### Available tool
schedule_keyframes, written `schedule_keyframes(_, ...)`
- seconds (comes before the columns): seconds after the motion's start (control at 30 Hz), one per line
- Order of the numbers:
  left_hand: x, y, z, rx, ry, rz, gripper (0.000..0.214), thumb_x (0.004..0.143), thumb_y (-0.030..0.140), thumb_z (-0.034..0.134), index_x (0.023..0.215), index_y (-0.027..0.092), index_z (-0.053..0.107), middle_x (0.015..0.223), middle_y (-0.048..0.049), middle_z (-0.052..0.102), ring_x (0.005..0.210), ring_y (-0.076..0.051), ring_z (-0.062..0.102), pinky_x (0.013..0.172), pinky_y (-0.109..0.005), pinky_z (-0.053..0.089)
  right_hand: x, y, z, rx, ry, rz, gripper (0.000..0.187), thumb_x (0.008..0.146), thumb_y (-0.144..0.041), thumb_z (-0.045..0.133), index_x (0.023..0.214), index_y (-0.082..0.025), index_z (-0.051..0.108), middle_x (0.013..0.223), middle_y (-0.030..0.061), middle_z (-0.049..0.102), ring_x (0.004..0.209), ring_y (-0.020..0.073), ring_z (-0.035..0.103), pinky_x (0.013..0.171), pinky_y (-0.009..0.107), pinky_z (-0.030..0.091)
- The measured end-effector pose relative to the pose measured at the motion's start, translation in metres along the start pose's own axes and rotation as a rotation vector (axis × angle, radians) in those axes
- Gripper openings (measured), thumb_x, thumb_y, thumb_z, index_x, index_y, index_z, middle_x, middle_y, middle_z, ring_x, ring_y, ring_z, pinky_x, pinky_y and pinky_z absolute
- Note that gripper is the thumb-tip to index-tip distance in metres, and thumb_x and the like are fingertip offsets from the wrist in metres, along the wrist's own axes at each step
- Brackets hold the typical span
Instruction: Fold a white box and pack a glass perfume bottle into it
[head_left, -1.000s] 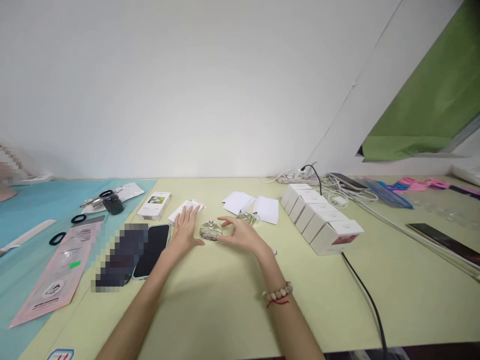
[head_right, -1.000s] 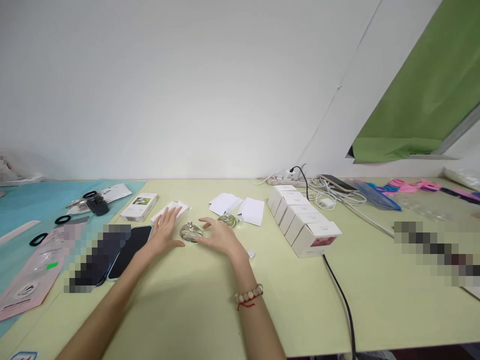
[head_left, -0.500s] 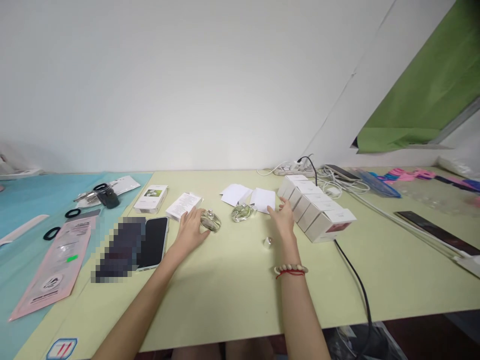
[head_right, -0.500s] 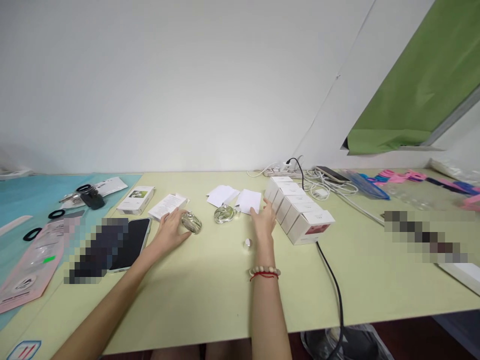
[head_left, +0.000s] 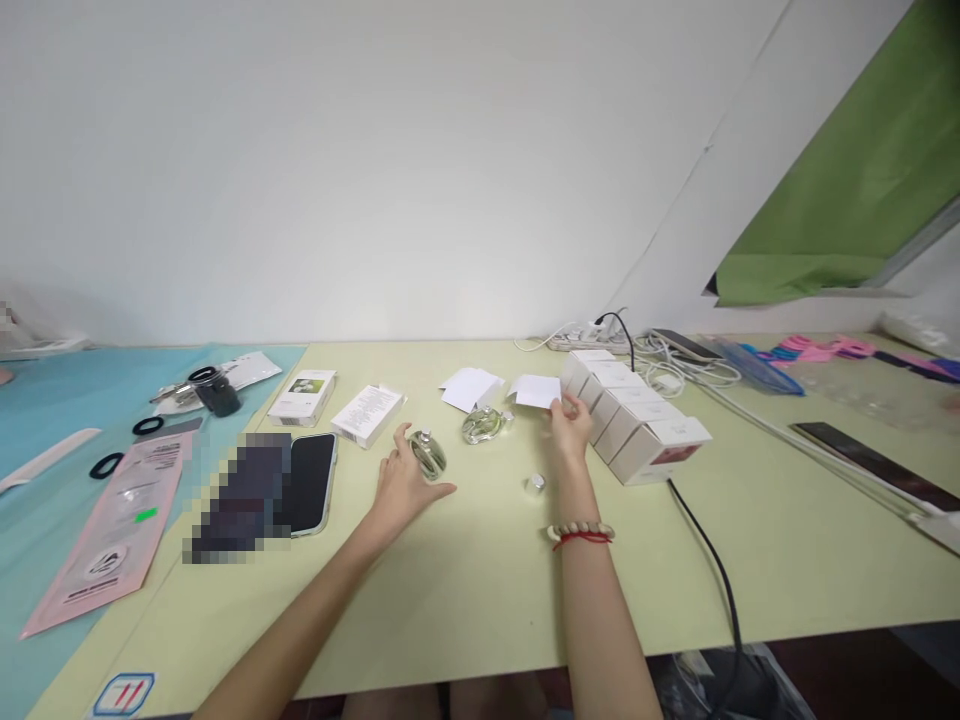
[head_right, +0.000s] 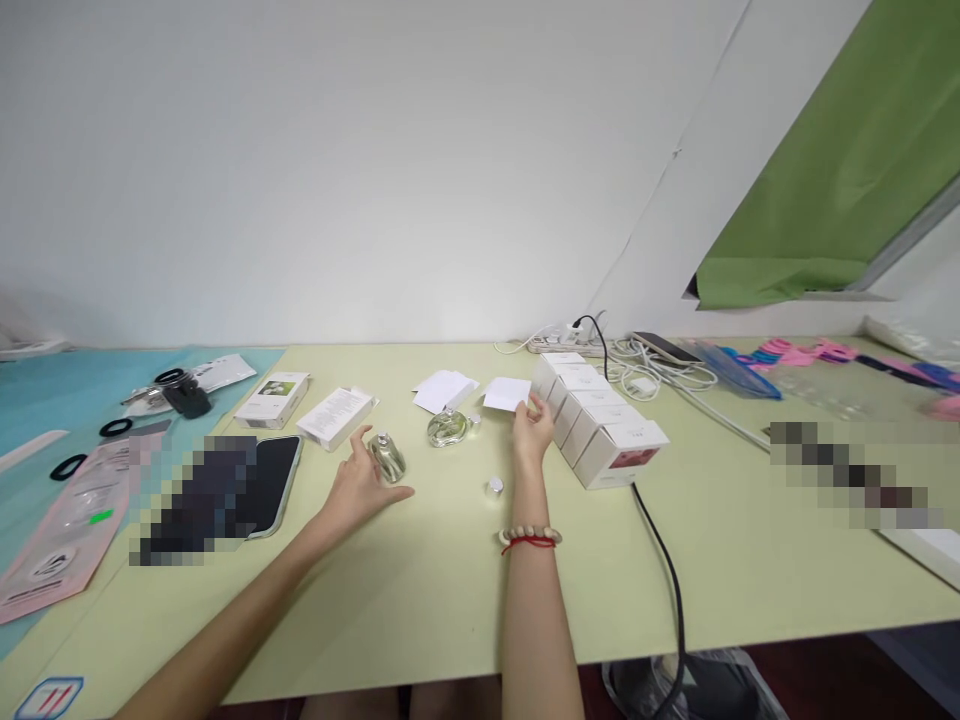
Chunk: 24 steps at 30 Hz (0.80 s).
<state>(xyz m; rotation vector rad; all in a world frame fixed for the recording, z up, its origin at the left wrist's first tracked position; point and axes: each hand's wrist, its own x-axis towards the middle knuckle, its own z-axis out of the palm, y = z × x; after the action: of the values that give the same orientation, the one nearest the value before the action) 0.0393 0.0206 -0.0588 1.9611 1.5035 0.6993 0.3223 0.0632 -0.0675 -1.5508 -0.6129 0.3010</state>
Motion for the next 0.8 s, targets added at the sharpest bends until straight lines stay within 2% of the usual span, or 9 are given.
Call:
schedule_keyframes(0.07,0.005,-0.006,-0.005,-0.008,-0.035,0.009,0.107,0.053,0.043,0.074,0.135,0.016,0.011,0.08,-0.0023,0.05,0.088,-0.024,0.051,0.084,-0.037,0.036,0.001,-0.005,0.004,0.175,0.035,-0.02,0.05,0.074,-0.035,0.046,0.118,-0.011,0.048,0.105,0.0115,0.056,0.083,0.0147,0.059,0.079,0.031,0.047)
schedule_keyframes(0.17,0.016,-0.021,-0.01,0.006,0.041,0.103,0.091,0.057,0.034,0.073,0.134,0.021,0.025,0.094,-0.006,0.047,0.094,-0.022,0.048,0.085,-0.035,0.036,-0.001,-0.015,0.004,0.379,0.02,-0.012,0.048,0.078,-0.033,0.043,0.122,-0.014,0.043,0.118,0.0106,0.05,0.09,0.0107,0.058,0.086,0.027,0.046)
schedule_keyframes(0.27,0.026,-0.033,-0.011,-0.061,0.06,0.184,0.066,0.06,0.031,0.072,0.12,0.024,0.048,0.105,-0.0077,0.043,0.092,-0.019,0.048,0.083,-0.032,0.039,-0.006,-0.026,0.002,0.736,-0.117,0.089,0.044,0.076,-0.025,0.052,0.119,-0.021,0.044,0.112,0.0041,0.054,0.088,0.0062,0.058,0.086,0.023,0.046)
schedule_keyframes(0.37,0.031,-0.04,-0.004,-0.129,0.044,0.16,0.054,0.061,0.037,0.071,0.109,0.022,0.053,0.106,-0.0061,0.047,0.075,-0.014,0.049,0.072,-0.03,0.041,-0.014,-0.038,0.002,1.085,-0.293,0.214,0.038,0.071,-0.016,0.061,0.107,-0.024,0.053,0.096,-0.0018,0.058,0.083,0.003,0.057,0.081,0.017,0.047)
schedule_keyframes(0.53,0.032,-0.04,0.012,-0.233,0.129,0.188,0.041,0.07,0.023,0.06,0.109,0.016,0.048,0.102,-0.0065,0.051,0.065,-0.01,0.049,0.069,-0.028,0.042,-0.033,-0.061,0.005,1.198,-0.507,0.311,0.03,0.076,-0.014,0.059,0.105,-0.021,0.057,0.082,-0.0022,0.058,0.075,0.0029,0.056,0.073,0.015,0.049)
schedule_keyframes(0.6,0.031,-0.036,0.011,-0.268,0.148,0.166,0.046,0.071,0.019,0.057,0.115,0.017,0.045,0.107,-0.0071,0.048,0.061,-0.007,0.05,0.071,-0.028,0.043,-0.041,-0.069,0.005,1.255,-0.571,0.322,0.031,0.076,-0.012,0.059,0.106,-0.02,0.057,0.082,-0.0026,0.058,0.073,0.0024,0.055,0.071,0.015,0.049)
schedule_keyframes(0.67,0.029,-0.028,0.002,-0.277,0.19,0.135,0.057,0.07,0.024,0.06,0.123,0.019,0.039,0.113,-0.008,0.045,0.061,-0.006,0.05,0.075,-0.029,0.043,-0.048,-0.075,0.003,1.315,-0.64,0.325,0.03,0.073,-0.01,0.061,0.101,-0.019,0.059,0.079,-0.0032,0.057,0.071,0.0011,0.054,0.07,0.013,0.049)
schedule_keyframes(0.73,0.025,-0.019,-0.013,-0.271,0.321,0.132,0.064,0.07,0.035,0.063,0.127,0.02,0.037,0.113,-0.0084,0.046,0.067,-0.008,0.051,0.074,-0.029,0.043,-0.053,-0.08,0.001,1.345,-0.711,0.331,0.024,0.067,-0.01,0.066,0.089,-0.017,0.061,0.074,-0.0042,0.056,0.066,-0.0006,0.052,0.067,0.009,0.048)
schedule_keyframes(0.8,0.02,-0.009,-0.03,-0.377,0.436,0.173,0.053,0.077,0.042,0.056,0.123,0.022,0.041,0.114,-0.0078,0.048,0.079,-0.012,0.052,0.065,-0.024,0.042,-0.058,-0.083,-0.001,1.314,-0.779,0.346,0.02,0.061,-0.014,0.072,0.078,-0.018,0.061,0.069,-0.0059,0.055,0.06,-0.0018,0.05,0.061,0.006,0.046)
